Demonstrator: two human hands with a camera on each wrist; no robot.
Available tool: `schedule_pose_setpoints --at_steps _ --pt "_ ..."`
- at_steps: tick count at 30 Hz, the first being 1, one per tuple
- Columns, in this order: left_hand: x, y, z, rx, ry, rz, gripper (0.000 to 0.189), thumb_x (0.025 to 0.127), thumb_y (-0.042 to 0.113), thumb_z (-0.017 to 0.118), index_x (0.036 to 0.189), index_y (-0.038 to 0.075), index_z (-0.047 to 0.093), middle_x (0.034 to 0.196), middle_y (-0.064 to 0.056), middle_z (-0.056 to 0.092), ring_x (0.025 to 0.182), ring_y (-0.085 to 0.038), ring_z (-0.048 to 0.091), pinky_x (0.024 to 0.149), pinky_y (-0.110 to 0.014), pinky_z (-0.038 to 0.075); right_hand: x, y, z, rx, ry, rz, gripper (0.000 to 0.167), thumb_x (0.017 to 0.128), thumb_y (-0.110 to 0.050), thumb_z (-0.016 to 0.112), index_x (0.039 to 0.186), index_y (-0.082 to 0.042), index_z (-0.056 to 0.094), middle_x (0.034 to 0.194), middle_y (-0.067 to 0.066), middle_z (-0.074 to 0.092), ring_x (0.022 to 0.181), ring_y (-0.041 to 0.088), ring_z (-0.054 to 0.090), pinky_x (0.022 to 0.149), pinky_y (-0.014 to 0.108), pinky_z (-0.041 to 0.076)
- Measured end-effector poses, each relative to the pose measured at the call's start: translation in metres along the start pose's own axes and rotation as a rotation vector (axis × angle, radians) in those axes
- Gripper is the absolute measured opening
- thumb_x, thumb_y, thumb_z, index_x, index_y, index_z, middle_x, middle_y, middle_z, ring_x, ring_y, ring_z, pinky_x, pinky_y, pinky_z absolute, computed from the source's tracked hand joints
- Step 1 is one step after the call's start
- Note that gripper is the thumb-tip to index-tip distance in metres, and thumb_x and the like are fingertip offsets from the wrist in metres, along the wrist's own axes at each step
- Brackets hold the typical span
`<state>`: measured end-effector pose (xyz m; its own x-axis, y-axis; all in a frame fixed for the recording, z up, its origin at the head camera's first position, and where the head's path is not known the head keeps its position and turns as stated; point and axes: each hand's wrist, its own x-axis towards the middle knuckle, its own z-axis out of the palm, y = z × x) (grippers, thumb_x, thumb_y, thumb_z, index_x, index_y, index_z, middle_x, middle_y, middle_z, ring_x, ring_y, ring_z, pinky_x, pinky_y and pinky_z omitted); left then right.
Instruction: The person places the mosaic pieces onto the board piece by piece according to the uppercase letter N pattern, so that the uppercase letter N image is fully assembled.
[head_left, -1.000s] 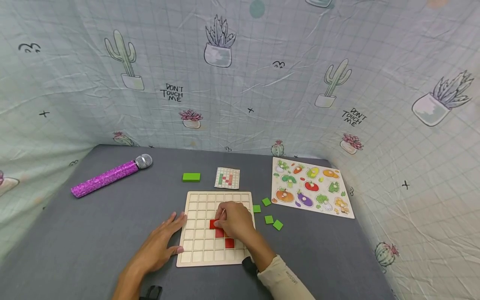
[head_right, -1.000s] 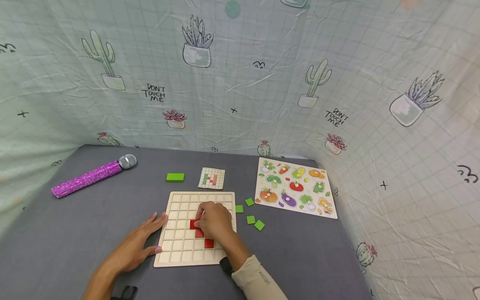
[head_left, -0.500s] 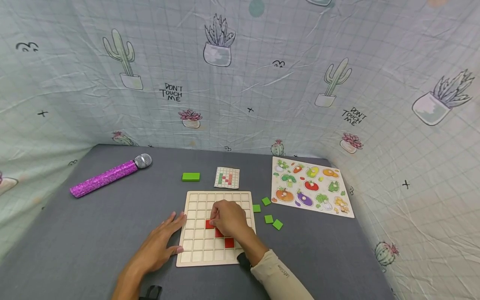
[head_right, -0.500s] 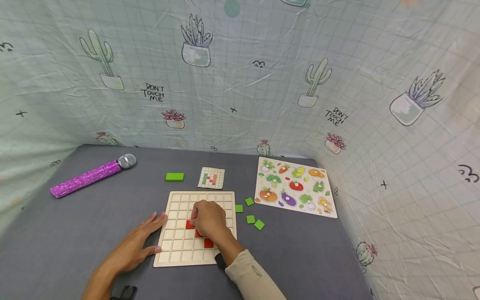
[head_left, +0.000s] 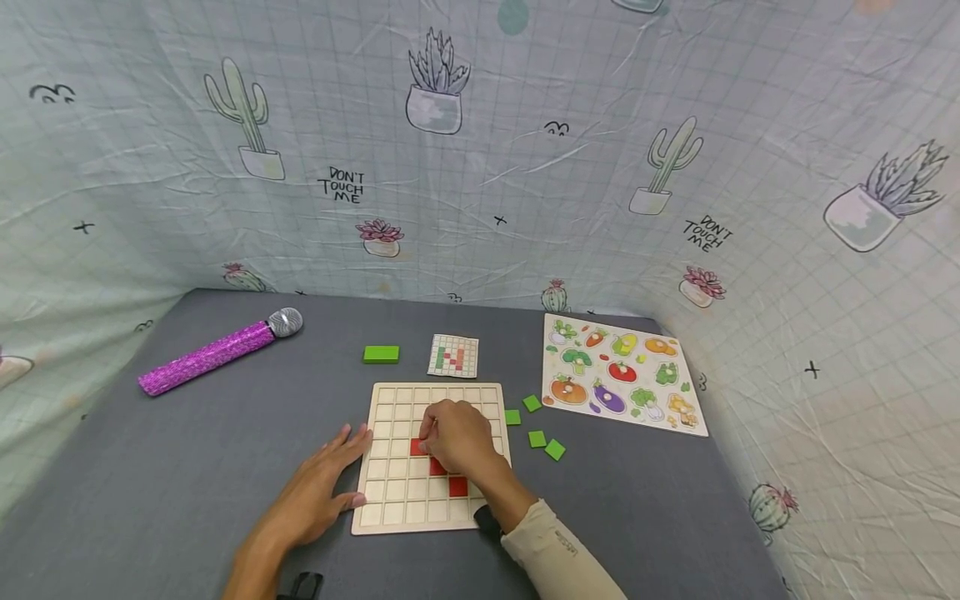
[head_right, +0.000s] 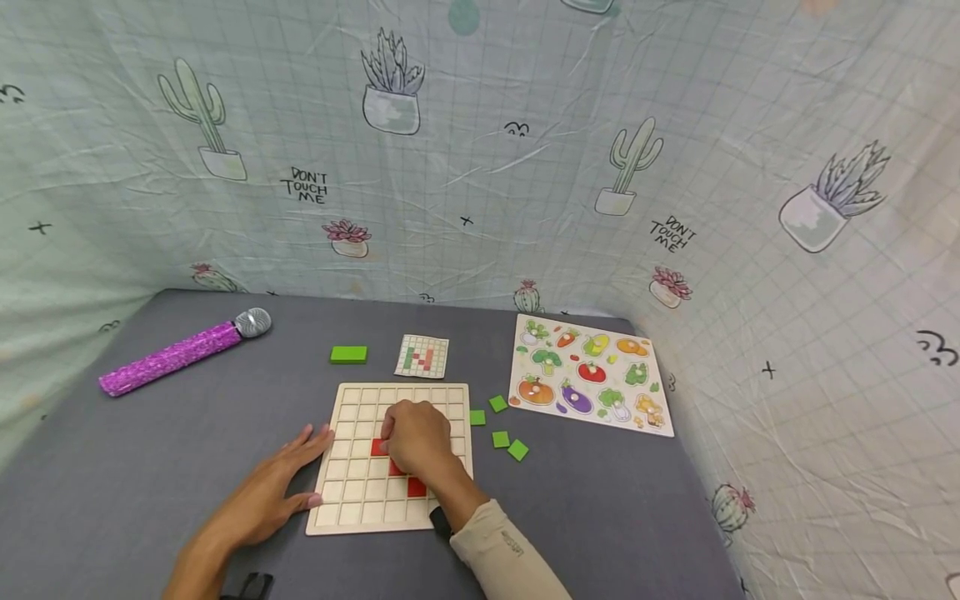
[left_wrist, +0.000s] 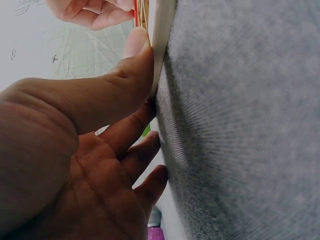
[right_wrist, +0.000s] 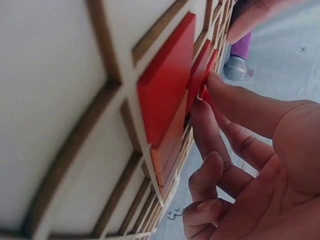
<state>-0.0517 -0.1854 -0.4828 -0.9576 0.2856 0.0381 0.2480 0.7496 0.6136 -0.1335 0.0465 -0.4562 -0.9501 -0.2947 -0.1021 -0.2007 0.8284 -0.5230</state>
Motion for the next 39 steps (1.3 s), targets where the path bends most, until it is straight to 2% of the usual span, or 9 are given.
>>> schedule_pose_setpoints --at_steps 5,9,14,18,24,28,33,39 --pt "0.001 0.001 0.000 0.000 -0.009 -0.013 0.087 0.082 0.007 0.088 0.159 0.003 0.048 0.169 -0.015 0.043 0.158 -0.048 0.033 0.124 -0.070 0.029 -0.003 0.009 -0.006 0.062 -0.009 -0.053 0.014 0.082 -0.012 0.090 0.082 -0.020 0.079 0.065 -0.011 0.061 0.069 0.006 0.053 0.057 0.025 0.042" --pt "0.001 0.001 -0.001 -0.006 -0.015 -0.016 0.086 0.083 0.005 0.087 0.159 0.002 0.047 0.169 -0.015 0.042 0.159 -0.047 0.031 0.125 -0.070 0.027 -0.004 0.020 -0.012 0.129 0.019 -0.116 0.013 0.083 -0.010 0.090 0.087 -0.018 0.079 0.071 -0.011 0.065 0.068 0.003 0.057 0.063 0.023 0.046" --pt "0.000 0.000 -0.001 -0.007 -0.010 -0.013 0.086 0.083 0.005 0.087 0.159 0.003 0.047 0.169 -0.015 0.042 0.159 -0.047 0.031 0.124 -0.070 0.028 -0.004 0.037 -0.022 0.171 0.073 -0.157 0.014 0.084 -0.007 0.088 0.093 -0.015 0.080 0.076 -0.008 0.070 0.079 0.013 0.066 0.069 0.026 0.049" --pt "0.001 0.000 0.000 -0.006 -0.010 -0.014 0.087 0.083 0.006 0.087 0.159 0.004 0.047 0.169 -0.014 0.042 0.159 -0.047 0.032 0.124 -0.071 0.028 -0.005 0.053 -0.031 0.193 0.092 -0.151 0.016 0.084 -0.009 0.090 0.096 -0.013 0.080 0.082 -0.004 0.074 0.080 0.017 0.067 0.068 0.027 0.050" --pt "0.001 0.000 0.000 0.000 -0.012 -0.010 0.086 0.082 0.006 0.087 0.159 0.004 0.048 0.169 -0.014 0.043 0.159 -0.047 0.032 0.124 -0.070 0.028 -0.006 0.074 -0.045 0.215 0.122 -0.110 0.019 0.083 -0.008 0.090 0.098 -0.012 0.080 0.090 0.001 0.078 0.071 0.010 0.057 0.064 0.026 0.048" --pt "0.001 0.000 -0.001 0.000 -0.015 -0.014 0.086 0.083 0.006 0.087 0.159 0.004 0.048 0.169 -0.014 0.042 0.159 -0.047 0.031 0.125 -0.070 0.028 -0.008 0.087 -0.052 0.201 0.168 -0.101 0.022 0.080 -0.006 0.092 0.098 -0.012 0.080 0.090 0.002 0.079 0.074 0.009 0.060 0.065 0.025 0.049" --pt "0.001 -0.001 -0.001 0.002 -0.014 -0.010 0.085 0.082 0.006 0.087 0.158 0.003 0.049 0.169 -0.015 0.043 0.159 -0.048 0.032 0.123 -0.072 0.029 -0.010 0.101 -0.058 0.201 0.181 -0.072 0.023 0.079 -0.004 0.093 0.096 -0.010 0.080 0.090 0.003 0.078 0.076 0.010 0.064 0.068 0.026 0.052" --pt "0.002 0.000 -0.001 0.003 -0.029 -0.019 0.086 0.083 0.007 0.087 0.159 0.004 0.048 0.169 -0.014 0.042 0.159 -0.048 0.031 0.122 -0.073 0.030 -0.012 0.118 -0.057 0.207 0.198 -0.028 0.025 0.076 -0.001 0.094 0.095 -0.011 0.079 0.090 0.005 0.078 0.078 0.018 0.066 0.069 0.027 0.051"
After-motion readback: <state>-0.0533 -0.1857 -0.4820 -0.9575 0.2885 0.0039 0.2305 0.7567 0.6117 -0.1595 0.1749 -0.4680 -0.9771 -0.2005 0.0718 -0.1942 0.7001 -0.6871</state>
